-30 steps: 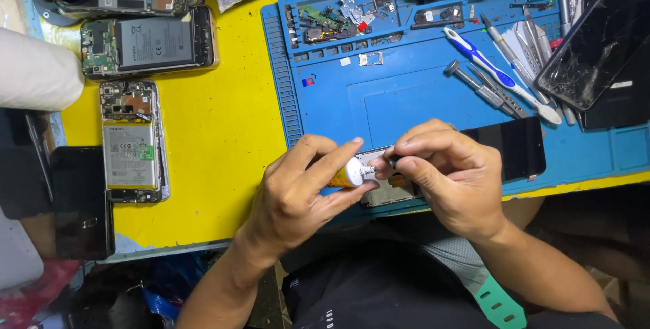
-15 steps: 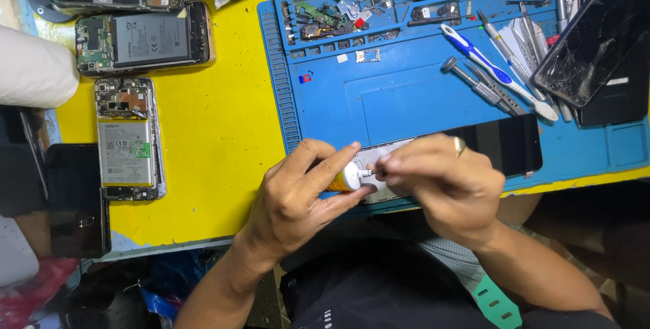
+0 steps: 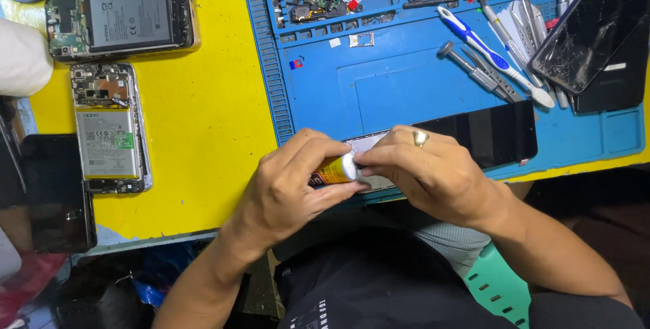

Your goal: The person applies adhesive to the internal frame of a disassembled smartphone and attaches the back cover. They then handle a second smartphone, applying adhesive to its screen assembly and connecting a charging cable to test the device.

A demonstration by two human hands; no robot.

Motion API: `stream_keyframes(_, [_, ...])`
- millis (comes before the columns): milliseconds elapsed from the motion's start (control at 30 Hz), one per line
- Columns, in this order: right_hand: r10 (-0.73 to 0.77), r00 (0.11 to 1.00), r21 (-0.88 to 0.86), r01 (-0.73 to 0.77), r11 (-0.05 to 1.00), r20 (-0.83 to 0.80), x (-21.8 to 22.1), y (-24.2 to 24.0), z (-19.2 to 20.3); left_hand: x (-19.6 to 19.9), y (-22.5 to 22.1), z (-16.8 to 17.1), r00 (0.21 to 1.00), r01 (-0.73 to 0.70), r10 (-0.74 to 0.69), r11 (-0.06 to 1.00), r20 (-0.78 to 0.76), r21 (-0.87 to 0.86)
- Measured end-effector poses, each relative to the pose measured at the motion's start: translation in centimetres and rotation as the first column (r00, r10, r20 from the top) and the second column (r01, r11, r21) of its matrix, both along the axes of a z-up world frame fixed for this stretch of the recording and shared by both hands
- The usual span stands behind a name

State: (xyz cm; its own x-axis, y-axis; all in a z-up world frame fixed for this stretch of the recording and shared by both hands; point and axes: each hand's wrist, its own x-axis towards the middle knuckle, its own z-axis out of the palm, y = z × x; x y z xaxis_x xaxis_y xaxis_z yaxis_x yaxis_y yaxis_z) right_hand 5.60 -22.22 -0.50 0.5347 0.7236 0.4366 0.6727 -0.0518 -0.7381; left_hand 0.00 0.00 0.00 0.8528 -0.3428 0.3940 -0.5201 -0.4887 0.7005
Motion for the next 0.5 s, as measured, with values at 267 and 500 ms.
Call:
stream_keyframes(267, [-0.067,0.996,-0.2,0.079,0.977,0.064,0.1,-0.3,-1.1,-0.1,-0.4,0.6,0.999,-0.029,0.027,0.996,0.029,0.087])
stream_keyframes(500, [-0.1,0.995,-0.27,0.104,0.957,0.027,-0.1,-0.5,-1.8,0.0,-0.6,1.3,0.993,0.01,-0.031,0.983,0.112,0.185])
